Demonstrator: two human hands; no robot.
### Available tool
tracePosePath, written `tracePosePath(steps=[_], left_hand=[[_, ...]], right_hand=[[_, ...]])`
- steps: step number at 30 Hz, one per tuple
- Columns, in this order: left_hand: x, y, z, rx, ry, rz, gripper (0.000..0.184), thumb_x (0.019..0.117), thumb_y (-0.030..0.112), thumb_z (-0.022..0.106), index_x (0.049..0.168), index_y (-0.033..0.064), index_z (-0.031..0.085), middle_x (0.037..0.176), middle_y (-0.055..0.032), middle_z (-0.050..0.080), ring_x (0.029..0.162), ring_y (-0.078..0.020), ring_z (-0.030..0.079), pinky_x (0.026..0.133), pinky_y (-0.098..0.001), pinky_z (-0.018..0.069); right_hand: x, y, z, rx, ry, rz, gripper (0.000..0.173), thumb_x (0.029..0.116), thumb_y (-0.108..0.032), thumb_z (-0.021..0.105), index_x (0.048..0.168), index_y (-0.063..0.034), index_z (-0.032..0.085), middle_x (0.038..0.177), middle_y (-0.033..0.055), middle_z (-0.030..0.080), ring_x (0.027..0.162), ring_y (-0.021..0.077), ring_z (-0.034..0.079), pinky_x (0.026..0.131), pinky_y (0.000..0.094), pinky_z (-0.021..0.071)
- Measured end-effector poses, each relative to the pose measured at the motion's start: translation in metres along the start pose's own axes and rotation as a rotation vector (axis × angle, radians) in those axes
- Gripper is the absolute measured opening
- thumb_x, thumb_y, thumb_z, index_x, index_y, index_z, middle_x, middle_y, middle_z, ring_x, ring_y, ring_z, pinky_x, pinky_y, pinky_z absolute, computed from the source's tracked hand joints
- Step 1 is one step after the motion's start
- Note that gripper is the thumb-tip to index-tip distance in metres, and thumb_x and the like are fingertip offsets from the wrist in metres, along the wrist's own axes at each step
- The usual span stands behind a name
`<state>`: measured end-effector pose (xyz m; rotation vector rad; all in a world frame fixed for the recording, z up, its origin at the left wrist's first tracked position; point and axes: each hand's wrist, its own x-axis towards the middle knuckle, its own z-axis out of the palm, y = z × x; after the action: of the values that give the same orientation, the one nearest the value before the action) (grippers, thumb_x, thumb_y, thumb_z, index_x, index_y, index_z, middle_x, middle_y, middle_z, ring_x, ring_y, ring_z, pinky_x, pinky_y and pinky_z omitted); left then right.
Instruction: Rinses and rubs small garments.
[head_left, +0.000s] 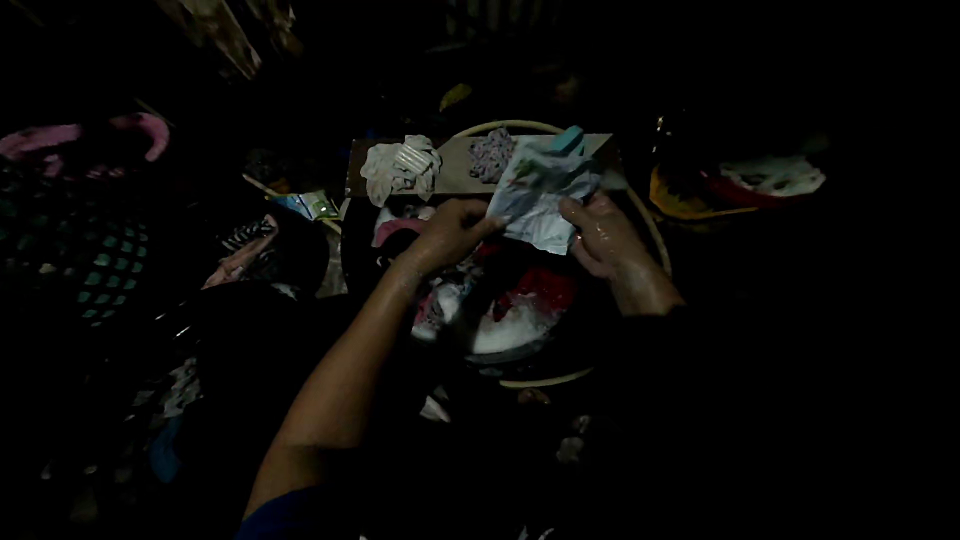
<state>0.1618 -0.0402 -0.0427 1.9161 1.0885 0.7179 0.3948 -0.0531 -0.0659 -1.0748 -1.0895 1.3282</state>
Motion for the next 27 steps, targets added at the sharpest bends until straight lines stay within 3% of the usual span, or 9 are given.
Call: tracePosePath(steps=[4, 8, 12, 15, 17, 20, 23, 27], left_hand=[[-0.014, -0.019, 0.011, -0.22, -0.076, -0.121, 0.015, 0.1007, 0.012, 0.063, 0.11, -0.0002, 0.065, 0.091, -0.0013, 0.067, 0.076, -0.0031, 0.062, 0.073, -0.0231, 0.0553], [-0.017, -0.032, 0.015, -0.428, -0.029, -0.144, 0.027, 0.0997, 0.006, 0.063, 0.126, 0.0007, 0.061, 0.097, -0.0003, 0.07, 0.081, -0.0037, 0.067, 0.076, -0.0233, 0.0588], [-0.012, -0.05, 0.022, -0.482, 0.096, -0.257, 0.014, 0.1022, 0.014, 0.062, 0.102, 0.0004, 0.064, 0.083, -0.0023, 0.068, 0.07, -0.0083, 0.065, 0.067, -0.0275, 0.0586], [-0.01, -0.061, 0.027, -0.527, 0.176, -0.317, 0.016, 0.1027, 0.014, 0.062, 0.096, 0.0005, 0.065, 0.077, -0.002, 0.067, 0.066, -0.0085, 0.065, 0.063, -0.0272, 0.0581], [-0.011, -0.064, 0.025, -0.549, 0.182, -0.348, 0.015, 0.1034, 0.014, 0.06, 0.101, -0.0002, 0.065, 0.081, -0.0029, 0.068, 0.068, -0.0092, 0.066, 0.065, -0.0279, 0.059], [-0.012, -0.066, 0.019, -0.528, 0.207, -0.334, 0.015, 0.1035, 0.013, 0.059, 0.108, -0.001, 0.064, 0.085, -0.0042, 0.068, 0.07, -0.0096, 0.066, 0.065, -0.0279, 0.0589], [-0.014, -0.068, 0.016, -0.542, 0.247, -0.239, 0.008, 0.1022, 0.007, 0.058, 0.105, 0.0018, 0.064, 0.084, 0.001, 0.068, 0.072, -0.0051, 0.065, 0.069, -0.0243, 0.0576], [-0.014, -0.075, 0.011, -0.531, 0.314, -0.077, 0.01, 0.0985, 0.001, 0.059, 0.104, 0.0036, 0.067, 0.094, 0.0023, 0.066, 0.08, -0.0034, 0.062, 0.074, -0.0226, 0.0548]], right_hand=[[-0.007, -0.014, -0.004, -0.348, -0.032, -0.107, 0.036, 0.0997, -0.005, 0.06, 0.134, -0.0006, 0.05, 0.118, 0.0066, 0.064, 0.102, 0.0062, 0.064, 0.09, 0.0261, 0.0558], [-0.008, -0.007, 0.006, -0.556, -0.063, -0.142, 0.029, 0.0986, -0.008, 0.064, 0.125, 0.001, 0.057, 0.115, 0.0099, 0.066, 0.104, 0.0087, 0.064, 0.094, 0.0287, 0.054], [-0.002, 0.001, 0.006, -0.548, -0.127, -0.076, 0.037, 0.101, -0.013, 0.063, 0.134, 0.0001, 0.055, 0.128, 0.014, 0.065, 0.116, 0.0149, 0.063, 0.102, 0.0352, 0.0512], [-0.002, -0.002, 0.005, -0.444, -0.21, 0.073, 0.036, 0.1031, -0.014, 0.059, 0.137, -0.0031, 0.052, 0.123, 0.0125, 0.065, 0.104, 0.0136, 0.067, 0.091, 0.0339, 0.0567], [-0.003, -0.003, 0.003, -0.41, -0.269, 0.113, 0.033, 0.1036, -0.011, 0.056, 0.135, -0.0023, 0.052, 0.116, 0.0093, 0.066, 0.097, 0.0092, 0.066, 0.085, 0.0293, 0.057], [-0.002, 0.0, 0.001, -0.449, -0.319, 0.108, 0.017, 0.1026, -0.013, 0.058, 0.116, -0.0018, 0.058, 0.092, 0.0031, 0.065, 0.081, 0.0051, 0.062, 0.076, 0.0263, 0.0537], [-0.004, 0.002, 0.002, -0.516, -0.324, 0.102, 0.014, 0.1, -0.015, 0.065, 0.105, -0.0017, 0.065, 0.087, 0.0015, 0.068, 0.075, 0.0038, 0.063, 0.072, 0.0245, 0.0547], [-0.002, 0.003, 0.007, -0.682, -0.275, 0.052, 0.013, 0.0948, -0.014, 0.073, 0.098, -0.0012, 0.069, 0.087, 0.0068, 0.069, 0.077, 0.0096, 0.064, 0.076, 0.0313, 0.0544]])
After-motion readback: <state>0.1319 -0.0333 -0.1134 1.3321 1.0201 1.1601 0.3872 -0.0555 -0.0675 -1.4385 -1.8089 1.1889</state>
